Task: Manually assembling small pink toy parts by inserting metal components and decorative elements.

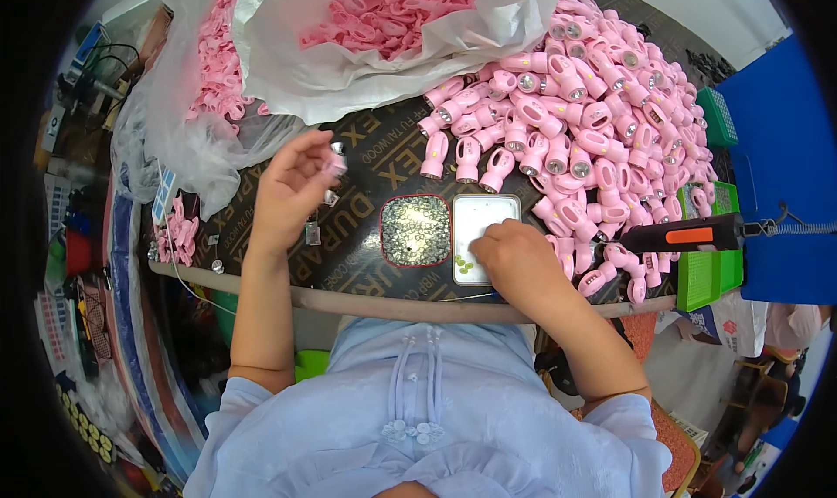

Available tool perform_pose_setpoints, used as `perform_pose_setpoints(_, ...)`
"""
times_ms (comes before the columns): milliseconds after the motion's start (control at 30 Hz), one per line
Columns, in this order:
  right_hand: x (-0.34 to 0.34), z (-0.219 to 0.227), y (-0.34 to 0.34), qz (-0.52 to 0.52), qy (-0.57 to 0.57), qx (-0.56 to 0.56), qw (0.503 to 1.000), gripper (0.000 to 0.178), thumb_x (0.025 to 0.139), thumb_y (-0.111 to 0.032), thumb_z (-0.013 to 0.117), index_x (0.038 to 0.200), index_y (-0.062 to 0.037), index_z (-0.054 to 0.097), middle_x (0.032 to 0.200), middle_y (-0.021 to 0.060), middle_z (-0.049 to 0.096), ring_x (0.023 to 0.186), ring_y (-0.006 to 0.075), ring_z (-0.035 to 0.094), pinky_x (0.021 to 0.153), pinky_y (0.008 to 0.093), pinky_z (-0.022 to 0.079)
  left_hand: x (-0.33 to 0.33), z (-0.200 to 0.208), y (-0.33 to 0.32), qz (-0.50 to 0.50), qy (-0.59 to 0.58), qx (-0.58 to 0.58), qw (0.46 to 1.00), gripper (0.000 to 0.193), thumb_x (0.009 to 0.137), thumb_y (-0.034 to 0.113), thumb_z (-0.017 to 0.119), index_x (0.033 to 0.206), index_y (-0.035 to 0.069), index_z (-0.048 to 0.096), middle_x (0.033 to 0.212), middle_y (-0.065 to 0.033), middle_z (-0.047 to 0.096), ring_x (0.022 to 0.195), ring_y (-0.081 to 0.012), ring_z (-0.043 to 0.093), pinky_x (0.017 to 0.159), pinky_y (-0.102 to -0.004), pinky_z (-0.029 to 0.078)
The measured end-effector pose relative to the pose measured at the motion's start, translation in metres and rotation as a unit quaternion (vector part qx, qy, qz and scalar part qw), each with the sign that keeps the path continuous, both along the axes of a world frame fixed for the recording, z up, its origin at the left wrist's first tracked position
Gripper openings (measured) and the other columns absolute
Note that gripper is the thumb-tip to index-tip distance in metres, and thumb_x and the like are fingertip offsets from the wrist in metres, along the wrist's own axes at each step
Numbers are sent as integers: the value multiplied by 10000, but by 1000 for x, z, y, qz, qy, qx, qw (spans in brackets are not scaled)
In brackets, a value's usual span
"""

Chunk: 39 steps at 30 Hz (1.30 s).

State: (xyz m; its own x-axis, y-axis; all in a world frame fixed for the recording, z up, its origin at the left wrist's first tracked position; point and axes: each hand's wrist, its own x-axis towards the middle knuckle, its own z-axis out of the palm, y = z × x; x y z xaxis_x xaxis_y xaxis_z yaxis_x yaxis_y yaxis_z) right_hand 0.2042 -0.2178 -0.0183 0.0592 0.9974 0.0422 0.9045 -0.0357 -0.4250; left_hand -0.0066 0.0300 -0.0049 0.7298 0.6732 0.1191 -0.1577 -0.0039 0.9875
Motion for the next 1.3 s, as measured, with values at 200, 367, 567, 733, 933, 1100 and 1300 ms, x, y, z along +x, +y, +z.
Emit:
perform_pose_setpoints(200, -24, 29, 43, -102, 256, 100, 956, 297, 859, -39, 740, 1152, -22, 687, 942, 107, 697, 885, 220, 690, 771, 305, 545, 7, 13, -36, -92, 103, 208, 968, 522, 843, -87, 682, 1334, 7, 532, 1103, -110, 677, 1035, -158, 650, 890, -296, 532)
perform_pose_setpoints(367, -21, 27, 67, -87, 626, -104, 768, 357, 911, -8, 703, 1248, 61, 607, 1129, 77, 695, 983, 103, 661, 863, 247, 549, 16, 23, -45, -124, 67, 371, 918, 484, 786, 0, 719, 1254, 86, 626, 1005, -71, 699, 974, -281, 632, 847, -372, 519)
perform_pose_setpoints(567, -29, 14, 65, -126, 537, -43, 833, 198, 933, -21, 678, 1123, 11, 628, 1006, 29, 682, 898, 81, 642, 796, 243, 534, 10, 25, -36, -102, 44, 418, 902, 525, 750, 28, 751, 1257, 97, 636, 1092, -105, 646, 1026, -300, 597, 898, -405, 495)
perform_pose_setpoints(733, -19, 8, 50, -133, 593, 52, 792, 218, 913, 26, 672, 1126, 27, 629, 1002, 39, 681, 902, 93, 641, 820, 237, 520, -26, 4, 64, 86, 281, 325, 899, 149, 866, 126, 711, 961, 11, 707, 804, -93, 697, 687, -147, 643, 644, -313, 507)
perform_pose_setpoints(933, -29, -5, 38, -158, 660, 90, 729, 202, 932, 8, 664, 1130, 18, 626, 1002, 33, 681, 890, 82, 627, 810, 232, 509, -38, -10, 157, 190, 384, 484, 763, 156, 854, 106, 634, 962, 33, 720, 923, -194, 715, 890, -401, 678, 789, -485, 536)
perform_pose_setpoints(1100, -32, -7, 33, -163, 692, 136, 690, 196, 947, -16, 649, 1138, 12, 618, 1005, 56, 690, 860, 105, 632, 800, 252, 517, -12, -19, 177, 165, 443, 514, 716, 273, 815, 66, 637, 1082, 58, 695, 1022, -207, 699, 971, -401, 665, 822, -489, 528)
perform_pose_setpoints(1300, -30, 1, 33, -167, 798, 139, 562, 195, 987, -85, 624, 1165, -8, 615, 1070, 96, 687, 892, 160, 641, 832, 318, 522, -22, -34, 186, 144, 443, 500, 730, 232, 851, 66, 592, 1071, 39, 660, 1021, -230, 687, 964, -425, 659, 803, -488, 516)
